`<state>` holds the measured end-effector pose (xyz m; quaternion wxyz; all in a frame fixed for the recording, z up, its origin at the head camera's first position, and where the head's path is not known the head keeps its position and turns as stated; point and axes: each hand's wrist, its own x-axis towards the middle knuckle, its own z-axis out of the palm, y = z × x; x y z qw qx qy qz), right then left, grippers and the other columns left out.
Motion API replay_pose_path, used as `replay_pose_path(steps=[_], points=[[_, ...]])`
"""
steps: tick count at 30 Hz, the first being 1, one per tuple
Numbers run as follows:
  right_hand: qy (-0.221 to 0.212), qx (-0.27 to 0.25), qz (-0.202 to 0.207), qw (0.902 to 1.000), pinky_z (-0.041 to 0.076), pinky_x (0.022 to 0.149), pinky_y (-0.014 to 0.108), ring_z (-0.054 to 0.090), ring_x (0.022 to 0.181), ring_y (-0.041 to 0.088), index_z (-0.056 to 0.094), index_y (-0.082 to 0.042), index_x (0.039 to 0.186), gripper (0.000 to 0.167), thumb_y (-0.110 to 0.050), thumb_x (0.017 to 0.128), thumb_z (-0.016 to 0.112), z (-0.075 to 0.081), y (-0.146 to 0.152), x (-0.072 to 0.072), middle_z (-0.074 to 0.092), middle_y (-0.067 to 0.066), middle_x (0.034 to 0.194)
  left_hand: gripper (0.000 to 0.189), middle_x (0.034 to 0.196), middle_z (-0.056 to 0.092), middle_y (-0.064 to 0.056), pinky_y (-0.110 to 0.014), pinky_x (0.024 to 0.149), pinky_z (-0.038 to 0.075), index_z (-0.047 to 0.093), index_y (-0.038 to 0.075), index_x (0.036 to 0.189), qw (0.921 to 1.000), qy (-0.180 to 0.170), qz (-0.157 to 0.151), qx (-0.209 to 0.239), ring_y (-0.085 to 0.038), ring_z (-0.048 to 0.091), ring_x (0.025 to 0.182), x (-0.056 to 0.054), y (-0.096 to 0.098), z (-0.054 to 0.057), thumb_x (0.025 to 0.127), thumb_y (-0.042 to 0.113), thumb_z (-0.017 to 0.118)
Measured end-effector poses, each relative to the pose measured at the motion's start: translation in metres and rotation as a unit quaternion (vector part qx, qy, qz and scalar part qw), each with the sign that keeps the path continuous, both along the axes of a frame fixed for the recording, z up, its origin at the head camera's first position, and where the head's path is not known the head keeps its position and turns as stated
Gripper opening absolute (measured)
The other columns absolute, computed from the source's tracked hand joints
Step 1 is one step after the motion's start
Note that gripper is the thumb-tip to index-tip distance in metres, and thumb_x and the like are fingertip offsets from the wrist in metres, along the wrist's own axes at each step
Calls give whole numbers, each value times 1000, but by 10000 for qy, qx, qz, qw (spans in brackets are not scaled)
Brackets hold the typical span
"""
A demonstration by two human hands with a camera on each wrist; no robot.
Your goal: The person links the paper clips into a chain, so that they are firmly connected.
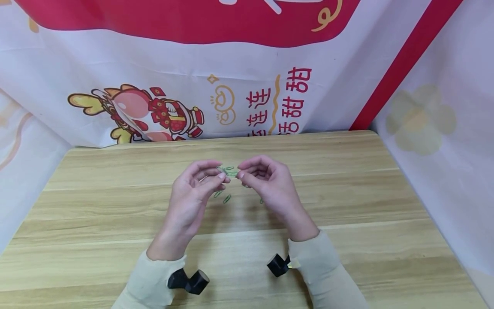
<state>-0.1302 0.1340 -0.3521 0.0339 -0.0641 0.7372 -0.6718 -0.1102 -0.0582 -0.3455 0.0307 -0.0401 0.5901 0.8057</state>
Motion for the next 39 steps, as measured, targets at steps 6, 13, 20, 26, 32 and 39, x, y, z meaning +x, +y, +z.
replay_pose_path(steps=[6, 13, 20, 26, 32, 39], points=[[134, 197, -71, 9997, 63, 82, 27, 72, 89, 17, 72, -1, 115, 19, -8, 99, 77, 2, 0, 2, 74, 10, 103, 18, 108, 70, -5, -29, 85, 63, 69, 2, 117, 9994, -37, -237, -255, -15, 75, 91, 0, -1, 2, 100, -4, 69], [156, 211, -108, 9996, 63, 83, 26, 72, 89, 17, 72, -1, 116, 18, -8, 100, 76, 2, 1, 1, 74, 9, 103, 15, 106, 71, -6, -28, 84, 64, 68, 0, 116, 9995, -148, -237, -162, -16, 75, 90, 1, -2, 2, 101, -1, 69], [138, 174, -33, 9997, 63, 81, 29, 73, 87, 17, 72, 0, 116, 17, -6, 100, 75, 1, 2, -1, 76, 4, 100, 21, 106, 72, -5, -28, 85, 64, 67, -3, 122, 9998, -118, 18, -137, -15, 75, 92, 0, -5, 3, 101, 0, 71], [-33, 122, 157, 9998, 63, 80, 28, 74, 86, 16, 72, 0, 117, 19, -4, 99, 75, -2, 0, -2, 78, 3, 100, 25, 105, 74, -4, -25, 83, 62, 68, -6, 123, 9995, -66, 273, -169, -14, 74, 92, -1, -5, 2, 99, 1, 74], [-200, 5, 401, 9990, 64, 80, 29, 75, 85, 14, 72, 1, 118, 21, -5, 98, 76, -5, -4, -2, 80, 1, 99, 18, 102, 77, -1, -26, 87, 62, 74, 0, 114, 9992, -150, 333, 156, -13, 73, 93, -2, -4, 1, 97, 1, 77], [-370, -360, 464, 9976, 64, 83, 29, 75, 85, 13, 69, 2, 119, 21, -1, 99, 74, -8, -5, -3, 79, -2, 98, 11, 97, 81, 2, -26, 87, 61, 78, 7, 106, 9980, -185, 268, 542, -13, 74, 91, -3, -3, -1, 97, 0, 76]])
